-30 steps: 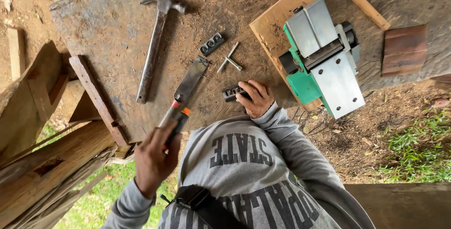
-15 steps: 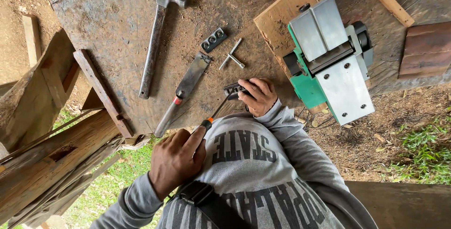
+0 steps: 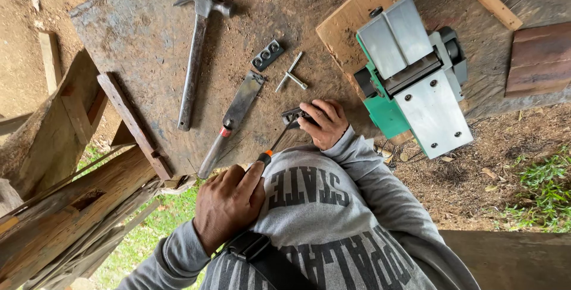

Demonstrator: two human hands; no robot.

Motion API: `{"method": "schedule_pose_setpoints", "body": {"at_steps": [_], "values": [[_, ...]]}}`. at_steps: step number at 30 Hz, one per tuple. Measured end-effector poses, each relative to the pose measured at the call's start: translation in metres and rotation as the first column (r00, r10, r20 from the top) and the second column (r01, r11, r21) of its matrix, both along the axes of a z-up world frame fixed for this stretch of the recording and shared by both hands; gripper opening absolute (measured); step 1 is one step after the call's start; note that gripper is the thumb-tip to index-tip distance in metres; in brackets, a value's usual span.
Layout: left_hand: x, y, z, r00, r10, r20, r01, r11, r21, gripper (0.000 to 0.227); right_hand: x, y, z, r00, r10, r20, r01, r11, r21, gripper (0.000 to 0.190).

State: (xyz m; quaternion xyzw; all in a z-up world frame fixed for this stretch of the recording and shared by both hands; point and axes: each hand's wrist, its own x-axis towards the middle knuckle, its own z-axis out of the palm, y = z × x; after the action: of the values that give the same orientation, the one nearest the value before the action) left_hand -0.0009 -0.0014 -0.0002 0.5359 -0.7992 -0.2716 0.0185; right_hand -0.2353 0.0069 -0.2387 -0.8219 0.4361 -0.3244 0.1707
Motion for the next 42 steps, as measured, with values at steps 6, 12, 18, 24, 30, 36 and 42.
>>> {"method": "schedule_pose_setpoints", "body": {"at_steps": [6,12,18,24,30,36,42], "values": [[-0.003,0.002,-0.002,0.999,-0.022,0.025,0.021,1.0,0.017,0.029,-0.001,0.009,-0.017,0.999,0.045,0.017,-0.047,0.995,0.089,0.024],[-0.008,0.0,-0.006,1.0,-0.03,0.0,0.03,1.0,-0.006,0.027,-0.001,0.01,-0.019,0.998,0.038,0.055,-0.042,0.996,0.084,0.023],[-0.014,-0.005,-0.005,0.999,-0.037,0.023,0.036,0.997,0.072,0.029,-0.003,0.012,-0.026,0.997,0.049,0.055,-0.055,0.992,0.111,0.021],[-0.018,-0.007,-0.009,0.962,-0.2,0.186,0.18,0.976,0.123,0.029,-0.004,0.01,-0.024,0.995,0.056,0.082,-0.065,0.991,0.114,0.024],[-0.031,-0.037,-0.008,0.756,-0.576,0.312,0.522,0.817,0.245,0.031,-0.005,0.007,-0.02,0.993,0.042,0.114,-0.051,0.996,0.079,0.025],[-0.057,-0.062,-0.007,0.76,-0.603,0.242,0.47,0.767,0.436,0.039,-0.006,0.005,-0.024,0.991,0.042,0.127,-0.058,0.991,0.122,0.021],[-0.06,-0.059,-0.015,0.857,-0.427,0.288,0.118,0.707,0.697,0.019,-0.011,0.001,-0.027,0.976,0.064,0.207,-0.096,0.984,0.149,0.019]]}}
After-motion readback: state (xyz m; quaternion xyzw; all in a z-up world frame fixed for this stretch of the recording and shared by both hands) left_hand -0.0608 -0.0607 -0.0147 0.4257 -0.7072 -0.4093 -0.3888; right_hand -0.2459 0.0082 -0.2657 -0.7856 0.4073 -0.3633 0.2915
